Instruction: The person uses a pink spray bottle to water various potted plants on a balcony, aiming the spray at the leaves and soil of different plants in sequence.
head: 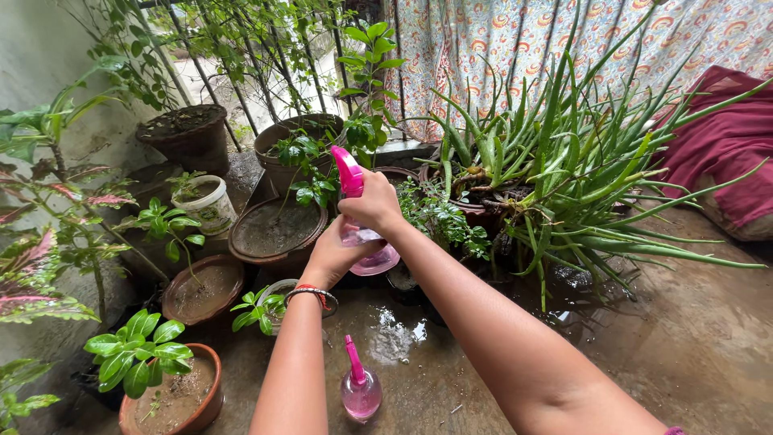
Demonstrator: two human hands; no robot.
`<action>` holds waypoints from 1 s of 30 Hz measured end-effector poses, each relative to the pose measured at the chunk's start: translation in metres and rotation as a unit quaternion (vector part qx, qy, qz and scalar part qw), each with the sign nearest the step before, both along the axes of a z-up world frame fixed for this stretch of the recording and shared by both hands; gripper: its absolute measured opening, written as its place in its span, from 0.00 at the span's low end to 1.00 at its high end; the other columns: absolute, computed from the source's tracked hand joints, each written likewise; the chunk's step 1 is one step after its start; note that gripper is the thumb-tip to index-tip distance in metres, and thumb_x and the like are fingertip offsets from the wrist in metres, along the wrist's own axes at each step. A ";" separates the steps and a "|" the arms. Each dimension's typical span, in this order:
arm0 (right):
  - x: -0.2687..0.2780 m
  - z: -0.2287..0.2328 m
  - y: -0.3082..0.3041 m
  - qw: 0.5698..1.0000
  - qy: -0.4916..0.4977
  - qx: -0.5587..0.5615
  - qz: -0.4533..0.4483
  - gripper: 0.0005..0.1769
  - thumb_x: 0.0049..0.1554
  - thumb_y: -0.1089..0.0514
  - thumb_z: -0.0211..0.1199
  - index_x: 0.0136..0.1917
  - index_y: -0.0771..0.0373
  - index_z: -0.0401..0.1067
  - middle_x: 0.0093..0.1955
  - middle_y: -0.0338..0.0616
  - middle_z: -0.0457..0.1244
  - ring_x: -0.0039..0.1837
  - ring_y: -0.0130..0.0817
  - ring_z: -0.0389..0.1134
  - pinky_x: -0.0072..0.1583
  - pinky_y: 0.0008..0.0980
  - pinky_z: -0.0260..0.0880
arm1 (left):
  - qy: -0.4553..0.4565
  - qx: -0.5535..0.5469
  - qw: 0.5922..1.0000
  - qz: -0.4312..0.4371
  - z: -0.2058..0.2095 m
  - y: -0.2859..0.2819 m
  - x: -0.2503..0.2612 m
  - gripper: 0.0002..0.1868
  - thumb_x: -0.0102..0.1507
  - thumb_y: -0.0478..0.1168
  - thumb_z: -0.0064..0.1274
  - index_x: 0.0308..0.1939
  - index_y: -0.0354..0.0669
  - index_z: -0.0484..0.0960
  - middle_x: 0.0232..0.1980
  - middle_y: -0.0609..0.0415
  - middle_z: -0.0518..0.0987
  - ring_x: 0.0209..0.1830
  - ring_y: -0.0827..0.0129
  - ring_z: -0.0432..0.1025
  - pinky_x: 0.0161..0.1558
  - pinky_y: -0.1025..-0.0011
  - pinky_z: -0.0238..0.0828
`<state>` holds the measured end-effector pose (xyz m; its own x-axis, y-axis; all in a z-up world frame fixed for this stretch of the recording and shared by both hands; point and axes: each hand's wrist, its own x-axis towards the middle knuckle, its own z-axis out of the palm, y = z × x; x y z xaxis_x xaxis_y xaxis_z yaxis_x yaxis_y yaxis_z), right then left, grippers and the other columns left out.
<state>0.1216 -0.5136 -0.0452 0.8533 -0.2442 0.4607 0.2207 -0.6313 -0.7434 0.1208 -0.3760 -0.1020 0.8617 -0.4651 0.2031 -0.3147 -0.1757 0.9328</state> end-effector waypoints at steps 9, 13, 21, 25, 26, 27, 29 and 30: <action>-0.002 0.005 0.006 0.999 -0.042 0.000 -0.031 0.24 0.36 0.54 0.70 0.48 0.58 0.75 0.43 0.55 0.64 0.48 0.53 0.69 0.53 0.47 0.69 | -0.021 -0.018 0.999 0.021 0.008 0.007 -0.002 0.44 0.43 0.50 0.74 0.60 0.41 0.76 0.54 0.54 0.80 0.51 0.72 0.76 0.55 0.71 0.73; -0.001 0.013 0.007 0.996 -0.058 0.015 -0.063 0.26 0.36 0.54 0.69 0.51 0.57 0.75 0.45 0.54 0.63 0.49 0.54 0.69 0.55 0.47 0.69 | -0.059 -0.008 0.996 0.061 0.015 0.006 -0.004 0.49 0.42 0.51 0.75 0.65 0.43 0.74 0.57 0.55 0.79 0.54 0.72 0.76 0.57 0.71 0.72; 0.001 0.016 -0.001 0.995 -0.057 0.007 -0.083 0.25 0.35 0.53 0.70 0.48 0.58 0.75 0.45 0.53 0.65 0.50 0.52 0.69 0.55 0.47 0.69 | -0.049 -0.023 0.997 0.047 0.021 0.000 -0.007 0.51 0.41 0.54 0.73 0.67 0.45 0.73 0.56 0.53 0.80 0.53 0.70 0.77 0.55 0.70 0.74; -0.004 0.023 -0.009 0.994 -0.082 -0.009 -0.077 0.23 0.37 0.54 0.67 0.48 0.57 0.75 0.42 0.51 0.68 0.50 0.51 0.69 0.56 0.47 0.69 | -0.098 0.007 0.994 0.054 0.027 -0.005 -0.012 0.50 0.43 0.56 0.73 0.67 0.44 0.74 0.56 0.54 0.79 0.53 0.71 0.76 0.56 0.70 0.72; -0.006 0.027 -0.011 0.993 -0.084 -0.013 -0.081 0.22 0.37 0.54 0.68 0.48 0.57 0.75 0.42 0.51 0.68 0.50 0.51 0.69 0.56 0.47 0.69 | -0.104 0.012 0.993 0.057 0.030 -0.008 -0.013 0.50 0.43 0.56 0.73 0.67 0.44 0.74 0.55 0.54 0.79 0.53 0.71 0.76 0.55 0.70 0.72; -0.009 0.030 -0.014 0.992 -0.085 -0.018 -0.087 0.21 0.37 0.54 0.68 0.47 0.57 0.75 0.43 0.51 0.68 0.50 0.51 0.69 0.56 0.47 0.69 | -0.110 0.016 0.992 0.058 0.032 -0.012 -0.015 0.50 0.43 0.56 0.73 0.67 0.44 0.74 0.55 0.54 0.79 0.53 0.71 0.76 0.55 0.70 0.72; -0.017 0.038 -0.021 0.996 -0.053 0.006 -0.064 0.22 0.37 0.53 0.66 0.48 0.56 0.74 0.42 0.49 0.69 0.49 0.50 0.71 0.56 0.45 0.71 | -0.100 0.002 0.994 0.047 0.039 -0.017 -0.020 0.48 0.44 0.56 0.73 0.66 0.44 0.74 0.53 0.54 0.80 0.51 0.72 0.76 0.54 0.70 0.73; -0.020 0.043 -0.024 0.998 -0.038 0.018 -0.053 0.23 0.37 0.53 0.64 0.49 0.56 0.73 0.41 0.48 0.69 0.49 0.49 0.72 0.57 0.44 0.71 | -0.095 -0.005 0.995 0.042 0.042 -0.020 -0.022 0.48 0.44 0.55 0.73 0.65 0.44 0.75 0.53 0.55 0.81 0.50 0.72 0.76 0.54 0.71 0.73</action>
<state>0.1016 -0.5377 -0.0022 0.7847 -0.3489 0.5123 0.2107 -0.6272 -0.7499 0.0990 -0.3955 -0.0599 0.8429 -0.3910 0.3697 -0.4698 -0.1999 0.8598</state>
